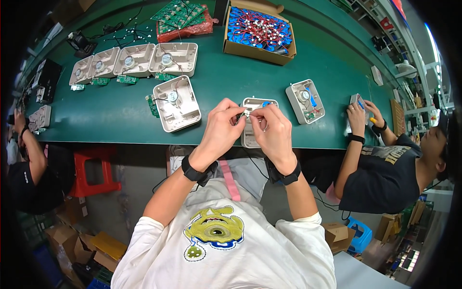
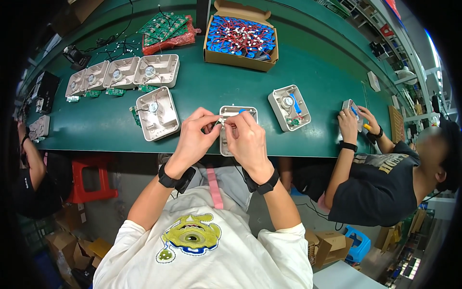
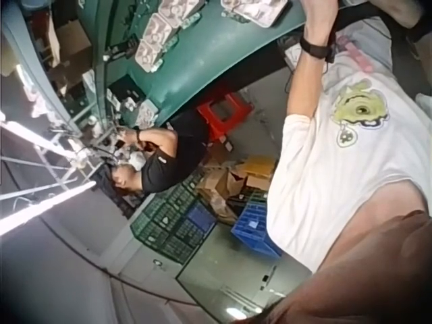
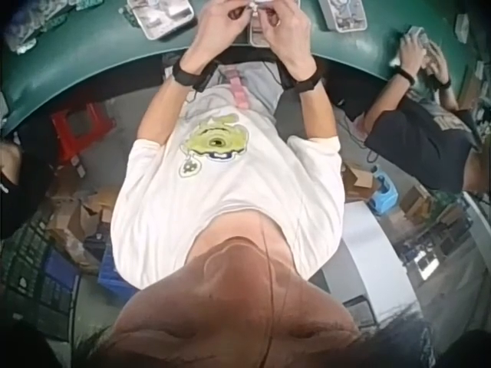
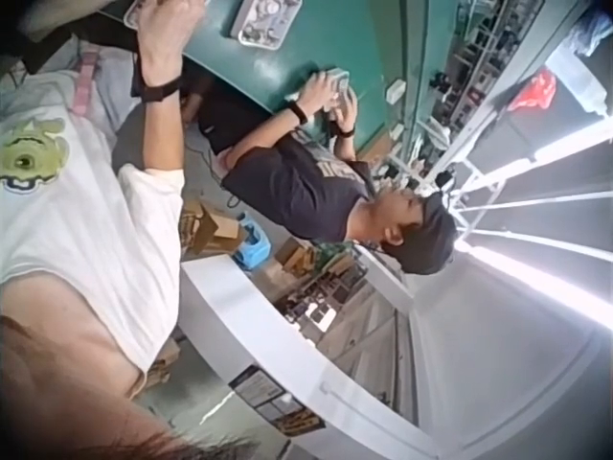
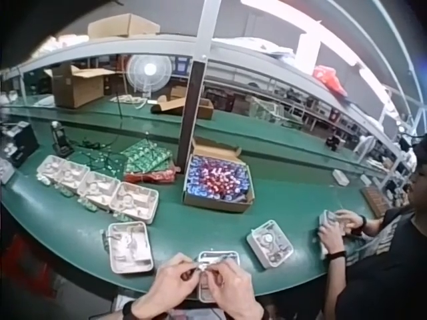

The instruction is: The person picks up a battery from a box, places it into a plastic housing, and connects the battery wires to a circuit board. They then move the assembled housing to the side and repeat the process with several more units.

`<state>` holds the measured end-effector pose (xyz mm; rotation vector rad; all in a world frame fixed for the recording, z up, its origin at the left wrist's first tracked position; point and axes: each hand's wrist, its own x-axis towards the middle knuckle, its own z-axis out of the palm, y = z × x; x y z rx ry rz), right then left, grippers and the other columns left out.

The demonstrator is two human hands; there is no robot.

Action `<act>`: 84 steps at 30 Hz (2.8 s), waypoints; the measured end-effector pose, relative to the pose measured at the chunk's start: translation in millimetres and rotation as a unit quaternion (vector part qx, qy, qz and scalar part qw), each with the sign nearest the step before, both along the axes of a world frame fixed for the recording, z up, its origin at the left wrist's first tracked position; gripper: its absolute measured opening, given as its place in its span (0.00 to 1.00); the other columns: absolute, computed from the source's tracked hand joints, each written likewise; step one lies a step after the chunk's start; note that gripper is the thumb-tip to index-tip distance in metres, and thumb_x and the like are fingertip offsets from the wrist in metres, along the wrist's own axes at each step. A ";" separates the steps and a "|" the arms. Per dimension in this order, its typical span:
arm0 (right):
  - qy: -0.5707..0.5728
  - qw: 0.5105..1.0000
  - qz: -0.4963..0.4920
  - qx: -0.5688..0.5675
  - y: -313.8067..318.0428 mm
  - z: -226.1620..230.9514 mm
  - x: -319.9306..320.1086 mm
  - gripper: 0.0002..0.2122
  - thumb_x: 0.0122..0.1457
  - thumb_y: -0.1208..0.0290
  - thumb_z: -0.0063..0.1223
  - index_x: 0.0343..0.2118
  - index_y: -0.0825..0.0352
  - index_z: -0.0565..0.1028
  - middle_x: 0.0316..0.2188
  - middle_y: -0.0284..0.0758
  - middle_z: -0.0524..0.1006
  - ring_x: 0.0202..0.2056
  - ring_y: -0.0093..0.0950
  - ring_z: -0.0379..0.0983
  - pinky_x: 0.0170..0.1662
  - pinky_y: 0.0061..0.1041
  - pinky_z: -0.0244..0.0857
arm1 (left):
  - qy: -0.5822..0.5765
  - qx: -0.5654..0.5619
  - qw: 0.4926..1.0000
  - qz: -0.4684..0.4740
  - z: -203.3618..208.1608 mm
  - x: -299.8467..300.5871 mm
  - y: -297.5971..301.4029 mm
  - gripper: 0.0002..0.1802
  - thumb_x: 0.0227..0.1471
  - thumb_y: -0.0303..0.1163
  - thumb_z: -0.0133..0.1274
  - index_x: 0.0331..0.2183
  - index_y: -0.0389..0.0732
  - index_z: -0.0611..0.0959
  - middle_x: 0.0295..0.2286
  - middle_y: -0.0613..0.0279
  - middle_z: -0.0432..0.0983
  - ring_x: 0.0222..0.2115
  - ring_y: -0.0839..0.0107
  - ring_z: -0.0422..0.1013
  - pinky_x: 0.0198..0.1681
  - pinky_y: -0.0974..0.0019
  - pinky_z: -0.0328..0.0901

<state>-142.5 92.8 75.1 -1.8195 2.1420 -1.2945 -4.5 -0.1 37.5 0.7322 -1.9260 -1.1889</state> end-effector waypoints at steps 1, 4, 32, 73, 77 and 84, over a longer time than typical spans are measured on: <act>0.001 1.000 -0.002 -0.003 0.4 -0.1 0.1 0.04 0.56 0.83 0.66 0.33 0.71 0.81 0.27 0.36 0.77 0.23 0.27 0.73 0.28 0.27 0.68 | -0.003 -0.002 1.000 -0.001 0.1 -0.3 0.0 0.12 0.55 0.22 0.64 0.42 0.30 0.88 0.33 0.59 0.79 0.25 0.74 0.71 0.30 0.69 0.68; -0.009 1.000 -0.003 0.001 1.8 0.0 0.1 0.04 0.56 0.83 0.66 0.33 0.71 0.80 0.28 0.37 0.77 0.24 0.28 0.73 0.28 0.27 0.68 | -0.011 0.015 1.000 -0.005 3.3 -0.5 -1.2 0.12 0.53 0.22 0.63 0.41 0.30 0.88 0.32 0.57 0.78 0.25 0.70 0.73 0.31 0.65 0.69; -0.020 0.999 -0.030 0.005 3.0 -5.6 7.1 0.03 0.59 0.84 0.61 0.34 0.73 0.77 0.30 0.40 0.77 0.27 0.36 0.76 0.31 0.33 0.69 | 0.008 -0.083 0.997 0.007 6.4 -3.3 7.2 0.11 0.52 0.17 0.60 0.40 0.29 0.87 0.33 0.53 0.77 0.26 0.57 0.75 0.30 0.58 0.70; 0.216 0.957 -0.150 0.120 39.6 -37.4 1.8 0.40 0.56 0.67 0.68 0.69 0.71 0.61 0.67 0.54 0.63 0.68 0.55 0.59 0.70 0.56 0.52 | -0.050 -0.116 0.989 -0.082 21.2 -4.8 28.6 0.21 0.54 0.24 0.65 0.51 0.38 0.86 0.41 0.54 0.76 0.34 0.66 0.75 0.35 0.62 0.71; 0.216 0.961 -0.133 0.114 47.1 -32.9 -29.6 0.38 0.58 0.70 0.66 0.70 0.71 0.61 0.68 0.51 0.65 0.69 0.53 0.59 0.70 0.56 0.53 | -0.036 -0.169 0.984 -0.036 48.0 24.6 28.2 0.21 0.54 0.24 0.64 0.51 0.40 0.86 0.45 0.53 0.74 0.39 0.63 0.75 0.38 0.60 0.71; 0.252 0.947 -0.130 0.149 46.9 -24.6 -69.9 0.40 0.57 0.69 0.68 0.71 0.68 0.60 0.69 0.49 0.64 0.68 0.53 0.60 0.69 0.54 0.54 | -0.123 -0.150 0.945 0.265 34.7 134.8 -56.7 0.24 0.53 0.25 0.66 0.51 0.34 0.80 0.44 0.53 0.75 0.40 0.63 0.73 0.40 0.63 0.71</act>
